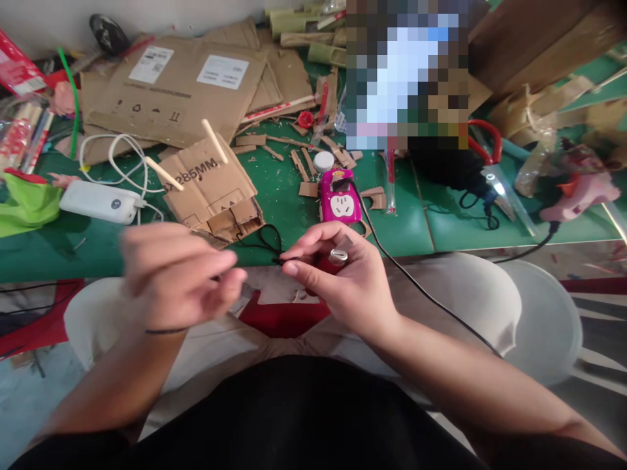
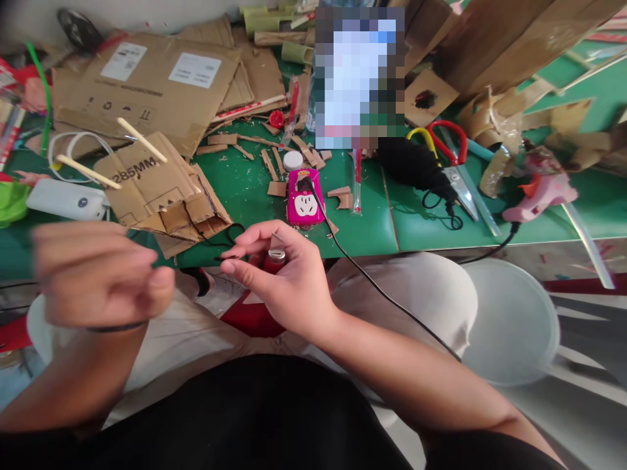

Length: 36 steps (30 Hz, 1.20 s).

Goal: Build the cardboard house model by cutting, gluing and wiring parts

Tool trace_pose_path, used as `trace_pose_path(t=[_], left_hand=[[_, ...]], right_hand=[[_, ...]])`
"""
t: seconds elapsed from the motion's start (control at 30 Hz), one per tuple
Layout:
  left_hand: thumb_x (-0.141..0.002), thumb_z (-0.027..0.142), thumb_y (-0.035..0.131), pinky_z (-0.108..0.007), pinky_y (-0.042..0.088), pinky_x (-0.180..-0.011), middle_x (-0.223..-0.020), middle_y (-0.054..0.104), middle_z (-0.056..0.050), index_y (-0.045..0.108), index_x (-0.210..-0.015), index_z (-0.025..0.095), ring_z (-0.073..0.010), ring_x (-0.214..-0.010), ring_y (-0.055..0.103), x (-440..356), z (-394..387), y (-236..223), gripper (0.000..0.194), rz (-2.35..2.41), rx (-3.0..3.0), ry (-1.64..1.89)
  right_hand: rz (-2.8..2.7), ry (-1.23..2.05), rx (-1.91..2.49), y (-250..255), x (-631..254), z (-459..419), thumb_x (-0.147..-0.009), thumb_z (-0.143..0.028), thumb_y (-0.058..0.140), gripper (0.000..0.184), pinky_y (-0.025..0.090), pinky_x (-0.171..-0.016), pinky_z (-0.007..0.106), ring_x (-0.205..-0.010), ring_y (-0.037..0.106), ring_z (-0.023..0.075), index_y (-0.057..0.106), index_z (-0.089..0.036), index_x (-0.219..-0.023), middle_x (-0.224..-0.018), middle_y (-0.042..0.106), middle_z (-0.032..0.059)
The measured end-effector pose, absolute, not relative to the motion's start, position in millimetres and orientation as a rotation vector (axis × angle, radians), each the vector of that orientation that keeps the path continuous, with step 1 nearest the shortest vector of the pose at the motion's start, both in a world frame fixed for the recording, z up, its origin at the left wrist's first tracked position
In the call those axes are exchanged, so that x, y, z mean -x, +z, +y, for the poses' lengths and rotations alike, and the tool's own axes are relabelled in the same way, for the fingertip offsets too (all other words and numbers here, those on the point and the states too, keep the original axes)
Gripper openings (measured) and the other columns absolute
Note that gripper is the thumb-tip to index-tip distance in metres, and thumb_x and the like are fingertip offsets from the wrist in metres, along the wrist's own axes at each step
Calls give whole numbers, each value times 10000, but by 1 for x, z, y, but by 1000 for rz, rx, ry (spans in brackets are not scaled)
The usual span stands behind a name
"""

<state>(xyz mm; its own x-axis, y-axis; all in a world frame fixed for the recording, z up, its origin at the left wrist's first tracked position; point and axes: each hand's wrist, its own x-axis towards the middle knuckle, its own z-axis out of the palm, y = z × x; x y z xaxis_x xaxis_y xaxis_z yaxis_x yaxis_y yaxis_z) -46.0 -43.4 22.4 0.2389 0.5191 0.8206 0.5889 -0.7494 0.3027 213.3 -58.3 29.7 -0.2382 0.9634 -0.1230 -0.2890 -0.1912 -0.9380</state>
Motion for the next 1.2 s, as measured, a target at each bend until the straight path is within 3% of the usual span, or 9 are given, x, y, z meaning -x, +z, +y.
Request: trace_pose_path(t=[0.13, 0.3, 0.47, 0.6, 0.77, 0.93, 1.07, 1.2], left_hand=[[-884, 207, 852, -329, 668, -730, -974, 827, -36, 801, -1162, 275, -197, -806, 768, 9, -59, 27, 291, -949, 2669, -1292], [-963, 156, 790, -255, 650, -704, -893, 830, -19, 838, -1130, 304, -156, -740, 773, -7, -59, 26, 228, -1176, 2660, -1448], [-959, 203, 804, -249, 610, -619, -878, 819, -36, 855, -990, 268, -144, -677, 730, -8, -61, 26, 88, -1403, 2674, -1629], [-974, 231, 787, -279, 619, -644, -887, 802, -63, 826, -943, 224, -170, -748, 741, -12, -64, 26, 50, -1711, 2662, -1874], [-968, 255, 807, -268, 614, -637, -898, 785, -60, 817, -943, 208, -161, -752, 741, -11, -64, 20, 53, -1886, 2557, -2095], [-978, 257, 816, -221, 563, -566, -909, 798, -36, 841, -988, 228, -123, -683, 717, -10, -63, 17, 40, -1982, 2388, -2203], [-982, 241, 808, -225, 577, -579, -956, 821, -36, 851, -1019, 234, -121, -684, 732, -10, -64, 17, 57, -1969, 2376, -2136], [-983, 218, 797, -234, 601, -617, -977, 826, -41, 853, -1026, 231, -139, -750, 765, -10, -64, 19, 72, -1922, 2395, -2087]], right_hand=[[-1042, 1671, 966, 30, -214, -60, -757, -545, 1006, 533, 629, -603, 234, -778, 778, 164, 670, -211, -1001, -898, 798, 29], [-1047, 1662, 954, 32, -214, -57, -738, -544, 1018, 537, 648, -641, 241, -806, 773, 168, 657, -210, -955, -870, 770, 20], [-1095, 1682, 938, 31, -215, -57, -809, -505, 980, 493, 594, -582, 210, -693, 670, 111, 650, -210, -1023, -888, 719, -2], [-1172, 1729, 951, 25, -217, -62, -995, -359, 784, 353, 582, -585, 198, -720, 628, 92, 644, -202, -1279, -1093, 688, 38], [-1306, 1656, 969, 20, -215, -68, -1102, -286, 582, 484, 585, -578, 204, -827, 687, 130, 556, -212, -1580, -1176, 650, 89], [-1331, 1644, 858, 23, -215, -70, -1089, -387, 683, 507, 661, -710, 267, -829, 736, 127, 621, -221, -1565, -1227, 647, 85], [-1422, 1565, 797, 24, -217, -70, -1083, -362, 702, 463, 662, -883, 334, -966, 741, 173, 682, -206, -1517, -1188, 707, 91], [-1442, 1514, 829, 23, -218, -71, -1074, -364, 713, 455, 651, -890, 357, -983, 730, 197, 701, -208, -1501, -1100, 712, 80]])
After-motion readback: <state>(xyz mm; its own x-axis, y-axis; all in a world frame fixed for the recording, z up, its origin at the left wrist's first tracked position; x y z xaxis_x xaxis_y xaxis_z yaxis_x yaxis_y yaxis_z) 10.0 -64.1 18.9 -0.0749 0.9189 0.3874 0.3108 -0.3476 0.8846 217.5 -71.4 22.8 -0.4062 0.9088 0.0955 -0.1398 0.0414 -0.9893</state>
